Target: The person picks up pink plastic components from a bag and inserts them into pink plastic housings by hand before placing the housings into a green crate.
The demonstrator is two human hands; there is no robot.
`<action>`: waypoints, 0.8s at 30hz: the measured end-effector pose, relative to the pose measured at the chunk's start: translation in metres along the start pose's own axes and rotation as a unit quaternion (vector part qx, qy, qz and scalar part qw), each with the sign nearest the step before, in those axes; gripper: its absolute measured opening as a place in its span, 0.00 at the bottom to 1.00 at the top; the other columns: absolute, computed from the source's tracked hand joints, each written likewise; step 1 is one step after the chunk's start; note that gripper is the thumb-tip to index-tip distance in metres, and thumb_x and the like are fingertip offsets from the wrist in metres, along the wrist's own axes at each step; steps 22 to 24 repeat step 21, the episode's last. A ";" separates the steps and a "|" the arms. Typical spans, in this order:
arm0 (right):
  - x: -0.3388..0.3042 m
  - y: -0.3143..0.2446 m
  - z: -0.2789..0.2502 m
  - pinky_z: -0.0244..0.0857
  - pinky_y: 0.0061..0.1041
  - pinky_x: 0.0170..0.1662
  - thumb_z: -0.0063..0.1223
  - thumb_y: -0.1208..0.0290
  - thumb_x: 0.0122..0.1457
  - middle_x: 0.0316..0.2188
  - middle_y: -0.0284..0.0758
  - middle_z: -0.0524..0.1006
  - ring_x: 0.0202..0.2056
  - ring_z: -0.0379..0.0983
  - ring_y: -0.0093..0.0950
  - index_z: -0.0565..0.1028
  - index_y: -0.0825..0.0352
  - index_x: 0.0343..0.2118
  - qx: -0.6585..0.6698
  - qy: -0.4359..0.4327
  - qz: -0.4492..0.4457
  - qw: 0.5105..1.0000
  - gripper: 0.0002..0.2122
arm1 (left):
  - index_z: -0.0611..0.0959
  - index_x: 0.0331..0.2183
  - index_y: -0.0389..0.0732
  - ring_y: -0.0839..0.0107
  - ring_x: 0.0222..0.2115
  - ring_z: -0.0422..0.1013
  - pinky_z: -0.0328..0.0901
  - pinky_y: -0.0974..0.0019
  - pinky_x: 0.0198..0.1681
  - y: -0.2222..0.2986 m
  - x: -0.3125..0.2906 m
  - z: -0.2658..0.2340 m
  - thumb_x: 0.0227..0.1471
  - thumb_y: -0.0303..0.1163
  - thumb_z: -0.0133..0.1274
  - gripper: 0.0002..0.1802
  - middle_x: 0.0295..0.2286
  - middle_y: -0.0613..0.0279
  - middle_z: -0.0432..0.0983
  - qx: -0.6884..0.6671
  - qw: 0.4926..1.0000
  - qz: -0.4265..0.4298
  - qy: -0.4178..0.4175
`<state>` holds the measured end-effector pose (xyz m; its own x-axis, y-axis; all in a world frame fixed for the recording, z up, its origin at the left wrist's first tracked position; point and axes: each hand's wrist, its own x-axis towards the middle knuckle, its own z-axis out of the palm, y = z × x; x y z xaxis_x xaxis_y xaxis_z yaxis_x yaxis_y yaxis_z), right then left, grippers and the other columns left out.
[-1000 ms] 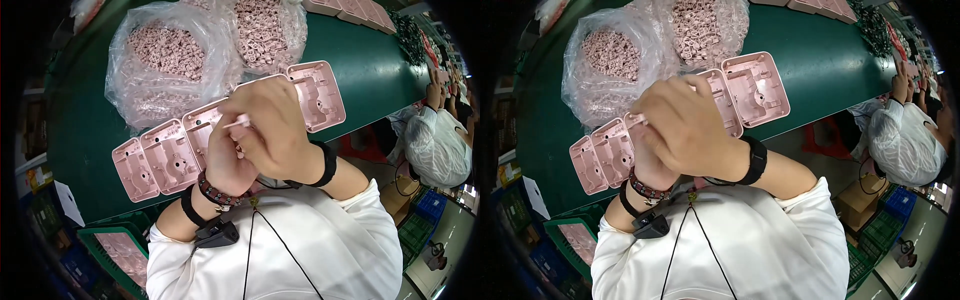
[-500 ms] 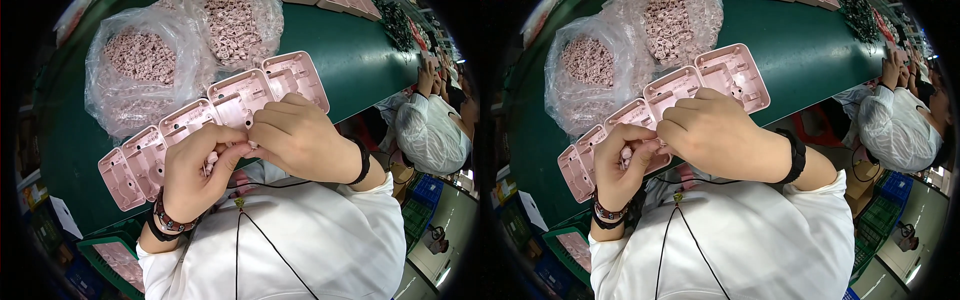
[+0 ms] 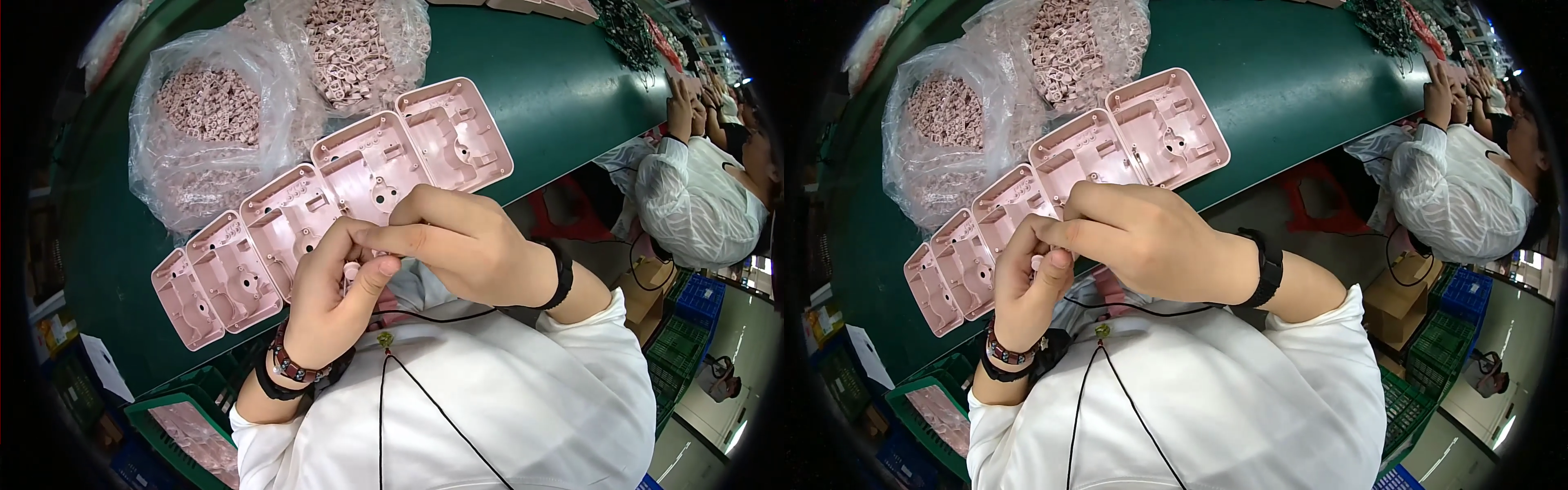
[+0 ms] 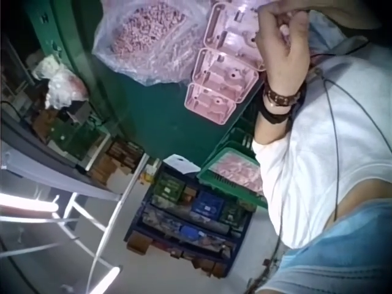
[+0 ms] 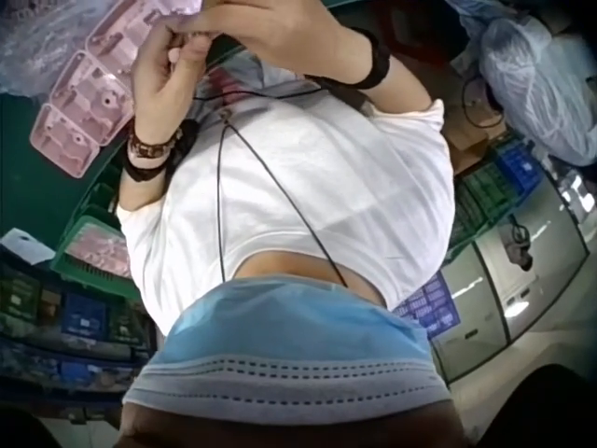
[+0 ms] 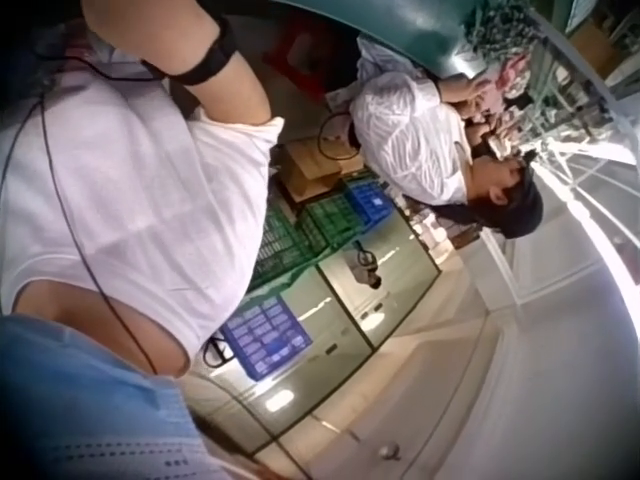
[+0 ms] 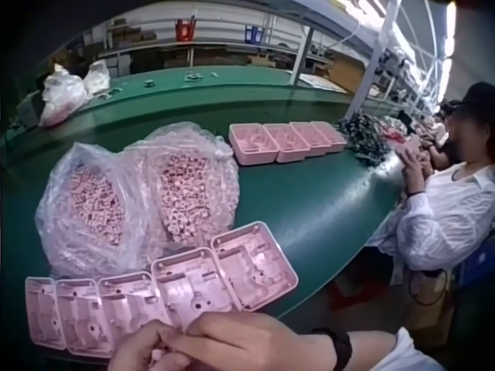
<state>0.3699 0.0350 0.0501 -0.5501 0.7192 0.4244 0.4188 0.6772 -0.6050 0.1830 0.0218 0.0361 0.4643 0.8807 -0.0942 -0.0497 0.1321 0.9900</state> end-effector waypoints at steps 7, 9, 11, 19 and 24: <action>-0.002 0.009 -0.019 0.65 0.22 0.24 0.56 0.80 0.44 0.25 0.37 0.72 0.24 0.70 0.27 0.73 0.70 0.31 0.127 0.027 -0.017 0.991 0.09 | 0.71 0.32 0.36 0.82 0.20 0.61 0.57 0.77 0.24 0.008 0.017 0.011 0.56 0.36 0.46 0.12 0.20 0.68 0.67 -0.056 0.997 -0.034 -0.030; 0.000 0.020 -0.032 0.64 0.22 0.23 0.57 0.79 0.44 0.25 0.37 0.72 0.23 0.70 0.27 0.73 0.70 0.30 0.114 0.012 -0.049 0.992 0.08 | 0.71 0.32 0.36 0.82 0.19 0.60 0.56 0.77 0.22 0.006 0.021 0.012 0.57 0.39 0.44 0.14 0.19 0.69 0.65 -0.136 0.982 -0.070 -0.107; 0.005 0.030 -0.044 0.64 0.22 0.22 0.57 0.76 0.45 0.25 0.37 0.72 0.21 0.70 0.27 0.73 0.70 0.27 0.096 -0.020 -0.106 0.990 0.07 | 0.71 0.31 0.36 0.82 0.18 0.59 0.55 0.77 0.21 0.007 0.031 0.011 0.57 0.41 0.43 0.16 0.18 0.70 0.64 -0.179 0.969 -0.090 -0.143; 0.055 0.085 -0.105 0.64 0.23 0.21 0.54 0.73 0.46 0.25 0.37 0.72 0.21 0.70 0.29 0.73 0.70 0.26 -0.019 -0.178 -0.210 0.961 0.07 | 0.70 0.33 0.36 0.83 0.14 0.53 0.50 0.78 0.18 0.012 0.047 -0.032 0.57 0.46 0.41 0.21 0.15 0.68 0.59 -0.187 0.966 -0.133 -0.122; 0.066 0.123 -0.102 0.67 0.22 0.24 0.55 0.73 0.43 0.28 0.37 0.72 0.23 0.71 0.28 0.73 0.71 0.28 -0.111 -0.201 -0.221 0.948 0.09 | 0.71 0.36 0.38 0.77 0.18 0.63 0.57 0.77 0.21 0.006 0.039 -0.046 0.57 0.44 0.40 0.18 0.17 0.64 0.64 -0.251 0.964 -0.086 -0.014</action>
